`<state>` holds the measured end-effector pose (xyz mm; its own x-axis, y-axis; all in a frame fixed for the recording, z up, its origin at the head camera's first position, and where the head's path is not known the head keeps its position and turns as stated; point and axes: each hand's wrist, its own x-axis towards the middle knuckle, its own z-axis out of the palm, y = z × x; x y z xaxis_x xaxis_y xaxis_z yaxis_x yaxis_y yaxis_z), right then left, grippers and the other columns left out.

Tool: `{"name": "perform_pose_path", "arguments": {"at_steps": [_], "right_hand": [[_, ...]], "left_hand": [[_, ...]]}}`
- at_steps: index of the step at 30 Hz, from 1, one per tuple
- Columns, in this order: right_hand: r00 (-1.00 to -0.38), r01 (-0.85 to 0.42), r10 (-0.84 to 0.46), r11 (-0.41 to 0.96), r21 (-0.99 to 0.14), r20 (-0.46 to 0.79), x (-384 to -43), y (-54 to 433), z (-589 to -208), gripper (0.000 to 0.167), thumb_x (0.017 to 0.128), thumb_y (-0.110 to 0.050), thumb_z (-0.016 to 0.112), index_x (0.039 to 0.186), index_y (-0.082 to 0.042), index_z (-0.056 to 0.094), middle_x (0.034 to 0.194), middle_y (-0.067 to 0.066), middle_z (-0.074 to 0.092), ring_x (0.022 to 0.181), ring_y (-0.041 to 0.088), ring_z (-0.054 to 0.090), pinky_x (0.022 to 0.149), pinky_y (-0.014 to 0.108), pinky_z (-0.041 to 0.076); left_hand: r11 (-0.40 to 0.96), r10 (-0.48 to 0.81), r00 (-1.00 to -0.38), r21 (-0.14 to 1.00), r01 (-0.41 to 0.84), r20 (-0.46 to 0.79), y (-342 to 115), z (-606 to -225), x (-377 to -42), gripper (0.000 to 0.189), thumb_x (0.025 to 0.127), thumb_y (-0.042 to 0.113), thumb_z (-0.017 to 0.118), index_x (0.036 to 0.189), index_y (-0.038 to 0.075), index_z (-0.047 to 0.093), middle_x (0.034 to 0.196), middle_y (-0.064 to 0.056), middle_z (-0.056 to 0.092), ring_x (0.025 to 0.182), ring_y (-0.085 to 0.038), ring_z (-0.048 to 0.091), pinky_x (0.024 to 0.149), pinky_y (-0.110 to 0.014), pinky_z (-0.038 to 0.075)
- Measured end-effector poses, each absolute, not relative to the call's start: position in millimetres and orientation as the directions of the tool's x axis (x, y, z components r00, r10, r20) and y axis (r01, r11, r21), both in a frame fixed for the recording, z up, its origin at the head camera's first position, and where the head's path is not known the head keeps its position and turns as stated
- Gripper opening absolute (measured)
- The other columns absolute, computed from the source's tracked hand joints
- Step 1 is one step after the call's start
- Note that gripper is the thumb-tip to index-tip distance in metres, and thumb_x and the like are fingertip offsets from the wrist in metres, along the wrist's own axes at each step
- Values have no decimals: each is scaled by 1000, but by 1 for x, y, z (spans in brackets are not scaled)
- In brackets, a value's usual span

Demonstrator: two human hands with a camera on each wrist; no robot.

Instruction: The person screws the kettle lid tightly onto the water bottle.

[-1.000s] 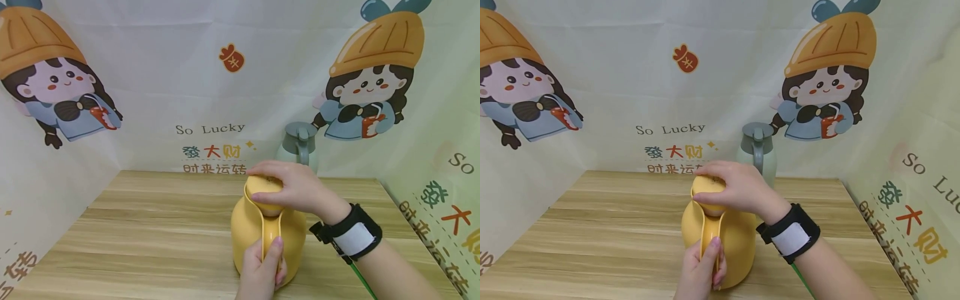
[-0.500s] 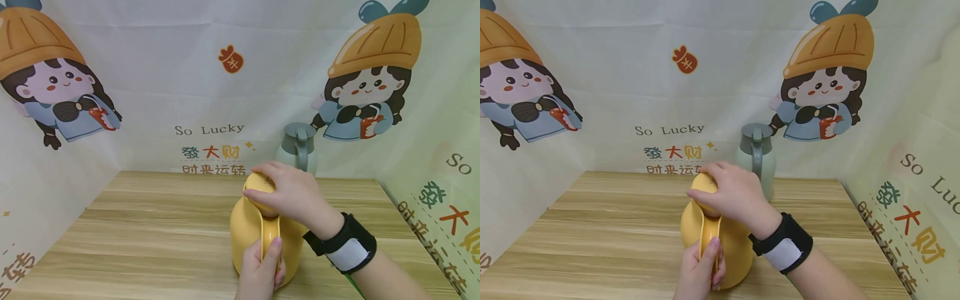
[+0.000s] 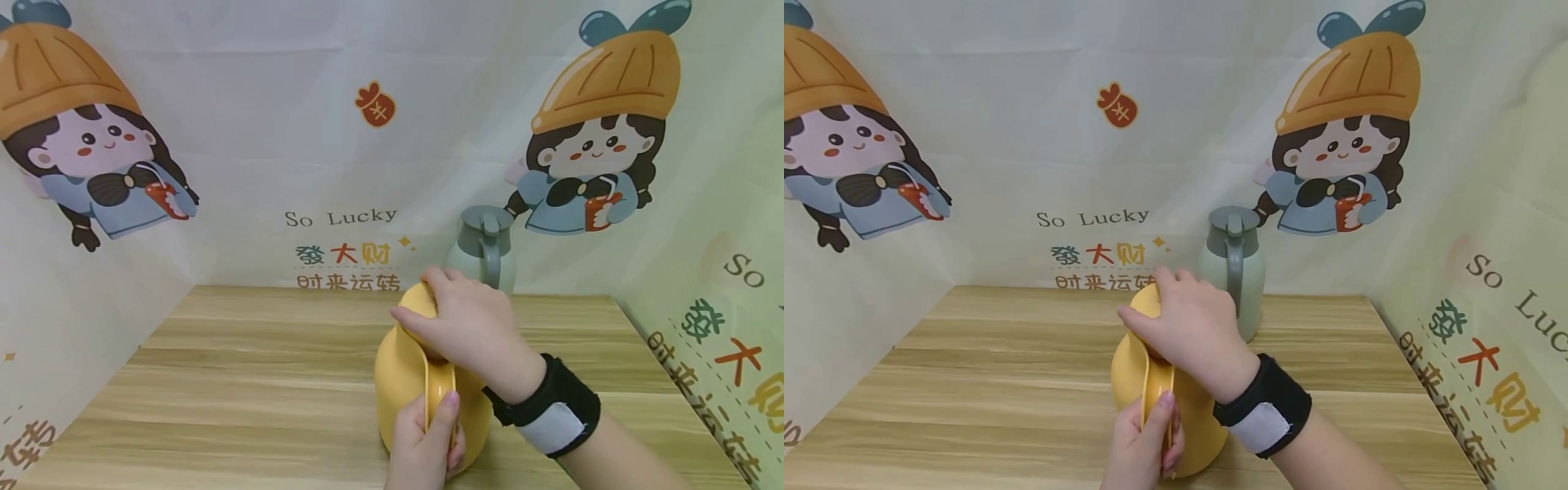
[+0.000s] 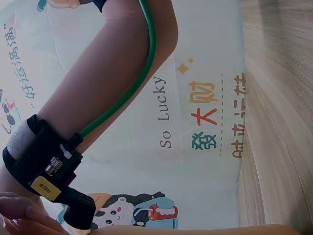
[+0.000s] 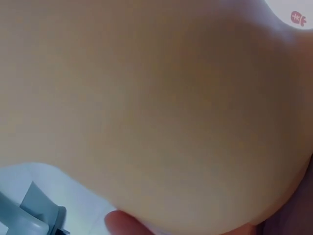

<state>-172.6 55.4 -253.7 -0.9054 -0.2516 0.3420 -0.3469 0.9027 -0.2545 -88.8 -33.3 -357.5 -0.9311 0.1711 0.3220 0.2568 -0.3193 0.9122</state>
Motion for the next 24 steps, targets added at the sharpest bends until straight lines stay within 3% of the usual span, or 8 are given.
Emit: {"name": "perform_pose_path", "arguments": {"at_steps": [10, 13, 16, 20, 24], "right_hand": [[-926, -278, -196, 932, -233, 321, -168, 48, -251, 66, 84, -68, 49, 115, -10, 58, 91, 7, 60, 76, 26, 60, 53, 36, 43], [-930, -292, -206, 918, -269, 304, -169, 52, -248, 73, 83, -71, 50, 124, -11, 56, 103, 8, 63, 85, 27, 62, 60, 39, 47], [-924, -350, -262, 873, -340, 277, -172, 62, -242, 78, 80, -71, 56, 132, -13, 54, 119, 9, 62, 102, 28, 60, 76, 44, 50], [-866, -500, -431, 742, -446, 254, -182, 83, -229, 72, 80, -58, 68, 135, -14, 52, 132, 6, 56, 120, 27, 51, 95, 48, 43], [-762, -633, -578, 573, -521, 290, -196, 102, -222, 61, 82, -39, 76, 133, -15, 54, 134, 1, 53, 127, 20, 43, 103, 47, 36]], "left_hand": [[-313, 175, -935, 918, 243, 307, -34, -358, -89, 46, 103, 21, 44, 70, -11, 38, 47, -27, 29, 38, -4, 33, 39, -15, 30], [-314, 170, -931, 913, 260, 324, -34, -358, -89, 45, 103, 19, 44, 69, -10, 38, 46, -26, 29, 38, -4, 33, 38, -15, 29], [-316, 167, -921, 904, 289, 353, -33, -359, -89, 44, 103, 16, 43, 68, -9, 38, 44, -25, 29, 37, -4, 33, 37, -15, 29], [-318, 167, -920, 903, 290, 355, -33, -359, -89, 45, 103, 16, 43, 67, -10, 39, 44, -25, 29, 37, -4, 33, 37, -15, 29], [-313, 166, -931, 912, 264, 326, -33, -358, -89, 47, 103, 19, 44, 68, -12, 39, 45, -27, 29, 37, -4, 33, 38, -15, 30]]}}
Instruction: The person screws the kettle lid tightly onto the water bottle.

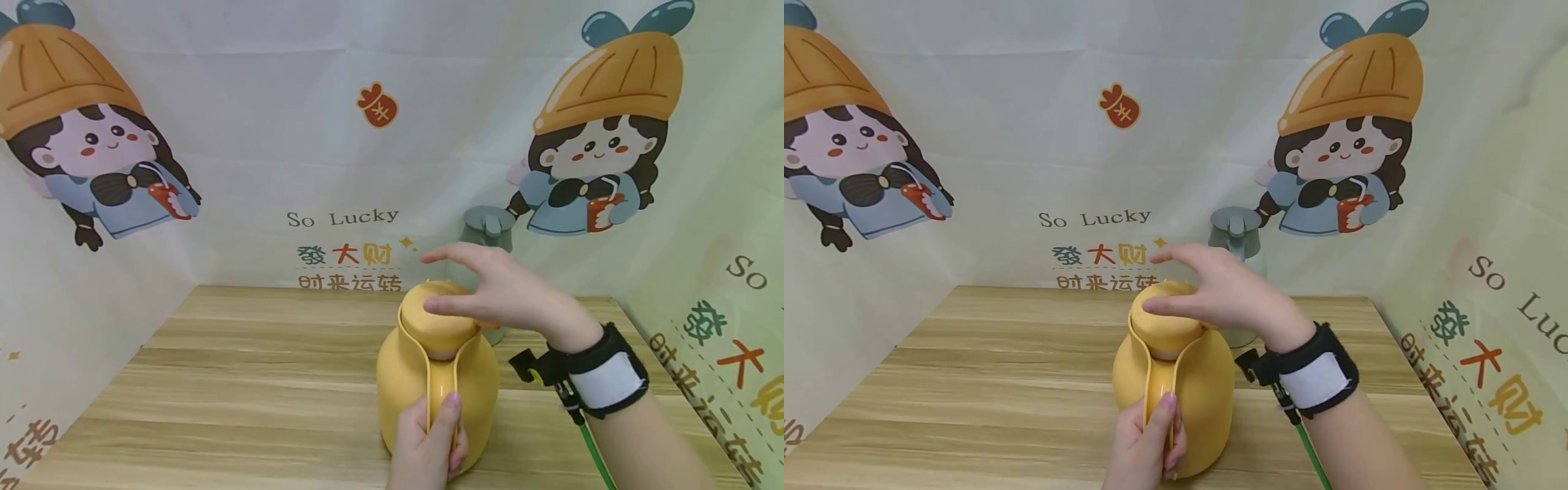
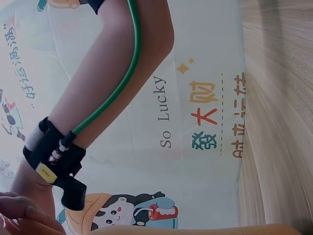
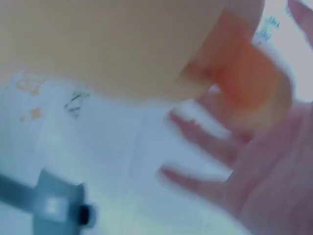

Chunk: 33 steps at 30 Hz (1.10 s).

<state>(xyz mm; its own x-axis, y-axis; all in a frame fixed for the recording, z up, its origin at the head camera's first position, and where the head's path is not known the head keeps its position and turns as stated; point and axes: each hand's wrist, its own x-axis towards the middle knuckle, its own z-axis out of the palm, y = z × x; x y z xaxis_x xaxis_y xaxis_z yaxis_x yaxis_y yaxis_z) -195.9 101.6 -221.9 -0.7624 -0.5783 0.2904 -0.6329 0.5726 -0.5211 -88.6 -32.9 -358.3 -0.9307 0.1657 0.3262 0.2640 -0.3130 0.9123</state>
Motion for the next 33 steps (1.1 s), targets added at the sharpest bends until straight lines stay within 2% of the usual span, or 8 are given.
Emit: {"name": "perform_pose_path", "arguments": {"at_steps": [3, 6, 11, 18, 22, 25, 33], "right_hand": [[-711, -673, -627, 477, -564, 319, -207, 111, -224, 57, 82, -33, 77, 133, -20, 55, 134, -5, 53, 129, 16, 40, 106, 46, 31], [-672, -675, -671, 381, -631, 313, -218, 114, -232, 55, 83, -29, 76, 134, -21, 55, 135, -7, 52, 132, 16, 37, 108, 49, 27], [-587, -656, -748, 215, -724, 310, -233, 113, -248, 58, 84, -29, 74, 136, -14, 54, 139, -4, 51, 134, 19, 35, 109, 50, 24], [-484, -629, -806, 51, -775, 341, -242, 107, -258, 53, 84, -22, 74, 130, -4, 57, 136, 6, 54, 131, 20, 41, 107, 43, 32], [-467, -644, -820, 59, -762, 331, -243, 107, -260, 44, 84, -19, 75, 123, -5, 63, 133, 7, 55, 130, 20, 42, 106, 40, 33], [-477, -651, -818, 82, -755, 322, -242, 107, -261, 40, 84, -17, 74, 121, -8, 65, 132, 4, 56, 128, 20, 43, 105, 40, 34], [-513, -618, -797, 87, -781, 318, -237, 106, -264, 38, 85, -13, 73, 121, -6, 64, 131, 6, 56, 127, 21, 44, 103, 42, 36]], "left_hand": [[-313, 164, -935, 916, 253, 314, -33, -358, -88, 46, 103, 19, 45, 69, -12, 39, 45, -28, 29, 37, -4, 34, 38, -15, 31], [-312, 163, -935, 915, 255, 316, -33, -358, -89, 46, 103, 19, 45, 69, -11, 39, 45, -28, 29, 37, -4, 34, 39, -15, 31], [-319, 162, -929, 908, 271, 333, -33, -359, -89, 45, 103, 18, 45, 68, -11, 39, 45, -27, 28, 37, -5, 34, 38, -15, 30], [-324, 170, -930, 910, 260, 326, -34, -359, -89, 45, 103, 19, 45, 70, -12, 38, 46, -28, 28, 38, -5, 35, 39, -15, 31], [-321, 171, -933, 913, 252, 318, -34, -359, -88, 46, 103, 19, 45, 70, -12, 39, 46, -29, 29, 38, -4, 35, 39, -15, 31], [-316, 172, -932, 914, 255, 319, -34, -359, -89, 46, 103, 19, 45, 69, -11, 39, 45, -28, 29, 37, -4, 34, 39, -15, 31], [-317, 175, -928, 911, 263, 328, -34, -359, -89, 45, 103, 18, 44, 69, -11, 39, 45, -27, 28, 37, -5, 34, 38, -15, 30]]}}
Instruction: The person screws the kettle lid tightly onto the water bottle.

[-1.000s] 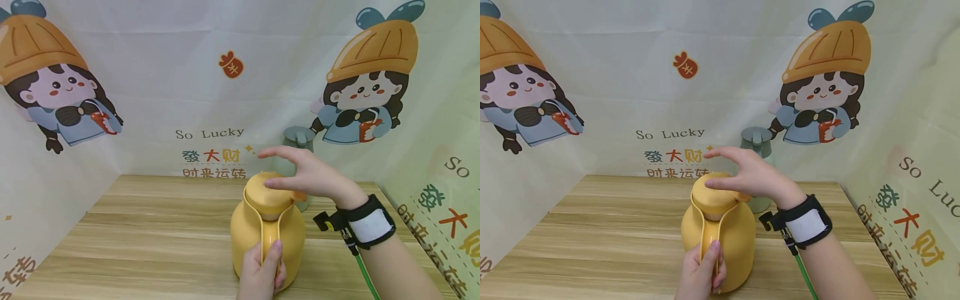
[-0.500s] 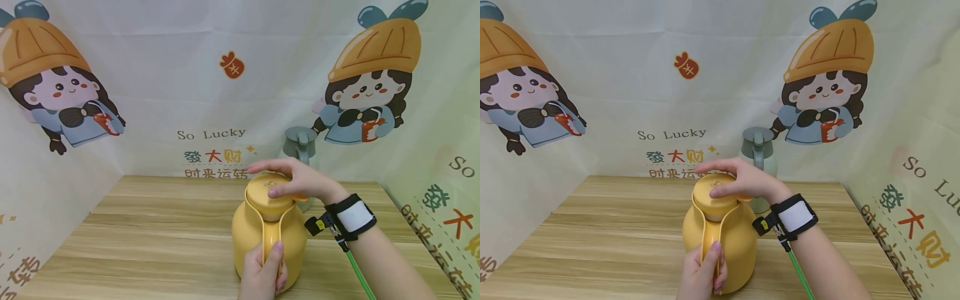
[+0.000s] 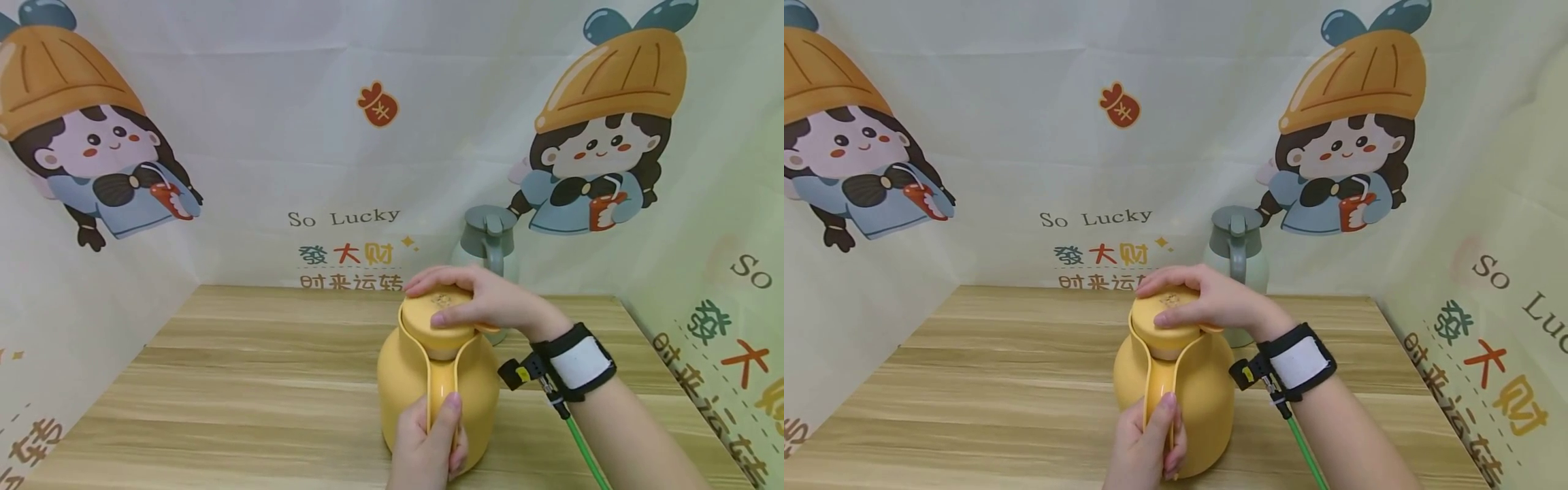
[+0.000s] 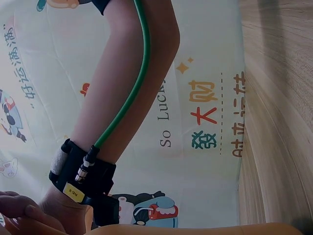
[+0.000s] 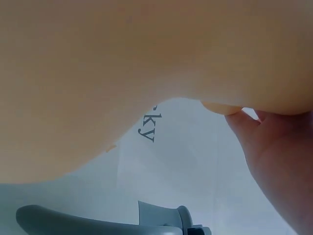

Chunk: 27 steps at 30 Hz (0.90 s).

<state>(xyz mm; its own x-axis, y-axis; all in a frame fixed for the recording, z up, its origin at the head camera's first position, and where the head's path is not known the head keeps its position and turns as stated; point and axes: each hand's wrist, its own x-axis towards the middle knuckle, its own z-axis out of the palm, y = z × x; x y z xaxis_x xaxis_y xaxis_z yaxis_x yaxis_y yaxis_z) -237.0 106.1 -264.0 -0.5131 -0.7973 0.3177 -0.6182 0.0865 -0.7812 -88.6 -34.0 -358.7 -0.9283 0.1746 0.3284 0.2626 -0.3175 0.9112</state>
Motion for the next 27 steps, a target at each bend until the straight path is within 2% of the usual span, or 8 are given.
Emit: {"name": "perform_pose_path", "arguments": {"at_steps": [16, 27], "right_hand": [[-698, -554, -629, 172, -814, 342, -217, 96, -269, 37, 82, -10, 74, 118, -6, 66, 124, 6, 59, 118, 22, 50, 99, 40, 41], [-806, -503, -488, 267, -822, 334, -200, 89, -267, 37, 82, -16, 74, 117, -6, 66, 124, 6, 60, 116, 22, 51, 98, 42, 40]], "left_hand": [[-316, 173, -936, 917, 242, 307, -33, -358, -89, 46, 103, 20, 45, 70, -12, 39, 45, -28, 28, 37, -4, 34, 38, -15, 30], [-324, 169, -927, 907, 269, 336, -33, -359, -89, 45, 103, 18, 44, 69, -11, 39, 44, -27, 28, 37, -4, 33, 37, -15, 29]]}}
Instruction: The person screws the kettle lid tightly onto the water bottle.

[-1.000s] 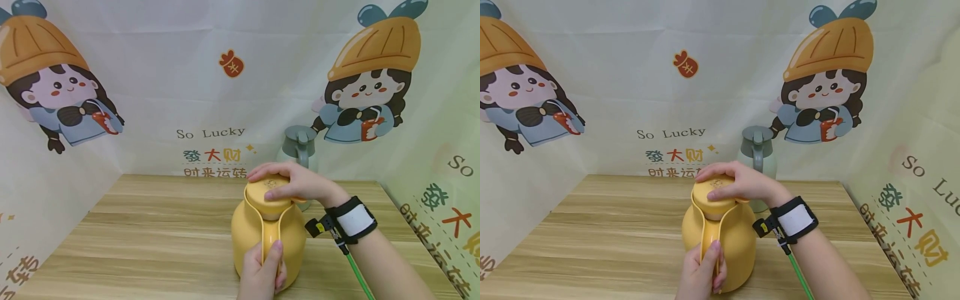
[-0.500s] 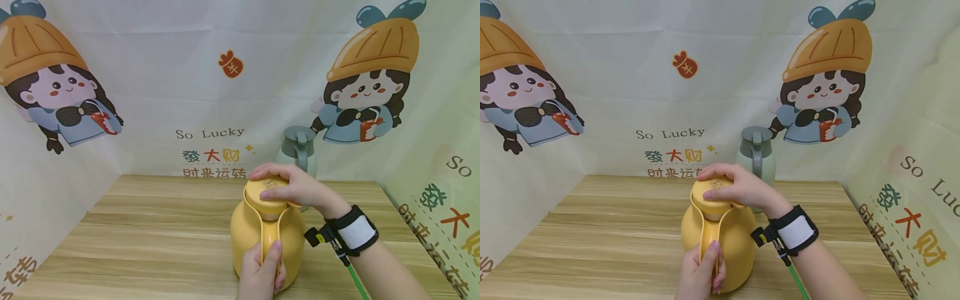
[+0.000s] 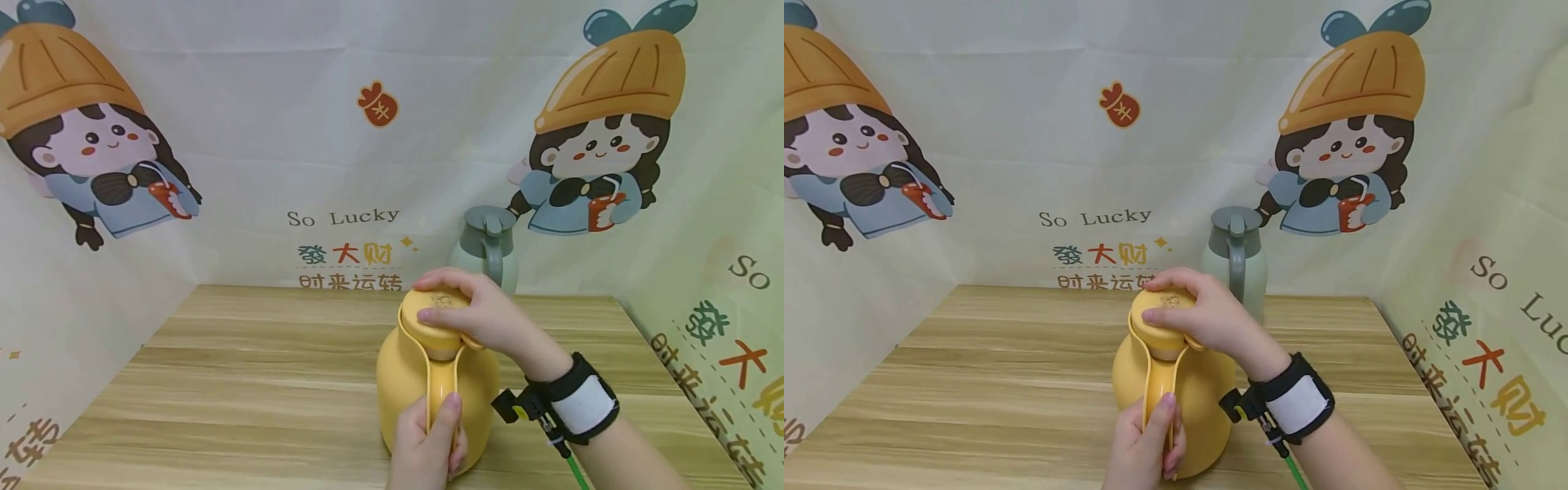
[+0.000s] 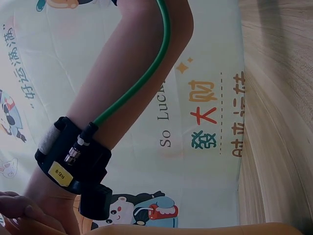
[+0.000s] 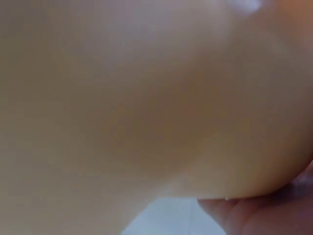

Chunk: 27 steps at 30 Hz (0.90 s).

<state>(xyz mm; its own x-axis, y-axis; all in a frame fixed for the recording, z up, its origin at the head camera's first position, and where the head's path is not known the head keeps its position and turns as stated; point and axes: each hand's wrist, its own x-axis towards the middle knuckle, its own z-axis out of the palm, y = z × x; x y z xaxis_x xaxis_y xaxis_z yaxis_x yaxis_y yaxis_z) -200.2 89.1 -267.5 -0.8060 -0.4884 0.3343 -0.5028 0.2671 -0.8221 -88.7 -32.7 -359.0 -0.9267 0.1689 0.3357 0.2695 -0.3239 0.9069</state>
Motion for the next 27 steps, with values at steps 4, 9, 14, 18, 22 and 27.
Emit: {"name": "perform_pose_path", "arguments": {"at_steps": [4, 9, 14, 18, 22, 27], "right_hand": [[-841, -476, -433, 306, -824, 324, -196, 87, -268, 38, 83, -20, 74, 118, -7, 65, 126, 6, 58, 115, 22, 51, 98, 42, 40], [-887, -433, -335, 357, -828, 319, -189, 82, -269, 39, 82, -24, 76, 117, -9, 66, 122, 3, 61, 113, 21, 53, 96, 41, 40], [-922, -385, -224, 443, -810, 316, -180, 75, -269, 37, 83, -29, 75, 115, -13, 67, 120, 2, 61, 111, 21, 53, 93, 42, 42], [-933, -360, -176, 494, -792, 315, -176, 71, -268, 38, 83, -31, 74, 116, -14, 66, 123, 3, 59, 113, 22, 52, 93, 43, 41], [-937, -346, -149, 532, -772, 317, -174, 67, -267, 38, 84, -32, 73, 117, -13, 65, 123, 3, 58, 112, 24, 52, 93, 44, 42], [-931, -356, -154, 587, -727, 332, -175, 64, -266, 39, 85, -34, 71, 116, -12, 65, 120, 4, 59, 109, 24, 53, 92, 45, 41]], "left_hand": [[-322, 171, -926, 907, 270, 337, -32, -359, -89, 45, 103, 18, 44, 69, -11, 39, 44, -27, 28, 37, -4, 33, 37, -14, 29], [-325, 175, -926, 907, 267, 335, -32, -359, -89, 45, 103, 18, 44, 70, -12, 39, 44, -27, 28, 37, -4, 33, 37, -15, 29], [-340, 180, -921, 900, 272, 346, -32, -359, -88, 44, 103, 17, 44, 70, -11, 38, 44, -26, 28, 37, -5, 32, 37, -15, 29], [-342, 182, -919, 899, 274, 350, -32, -359, -89, 43, 103, 16, 44, 70, -10, 38, 44, -26, 28, 37, -5, 32, 37, -15, 29], [-346, 182, -922, 900, 266, 342, -32, -359, -88, 43, 103, 17, 44, 70, -10, 38, 45, -26, 28, 37, -6, 33, 37, -16, 29], [-347, 182, -923, 900, 264, 340, -33, -359, -88, 44, 103, 18, 44, 70, -10, 38, 45, -26, 28, 37, -6, 33, 37, -16, 29]]}}
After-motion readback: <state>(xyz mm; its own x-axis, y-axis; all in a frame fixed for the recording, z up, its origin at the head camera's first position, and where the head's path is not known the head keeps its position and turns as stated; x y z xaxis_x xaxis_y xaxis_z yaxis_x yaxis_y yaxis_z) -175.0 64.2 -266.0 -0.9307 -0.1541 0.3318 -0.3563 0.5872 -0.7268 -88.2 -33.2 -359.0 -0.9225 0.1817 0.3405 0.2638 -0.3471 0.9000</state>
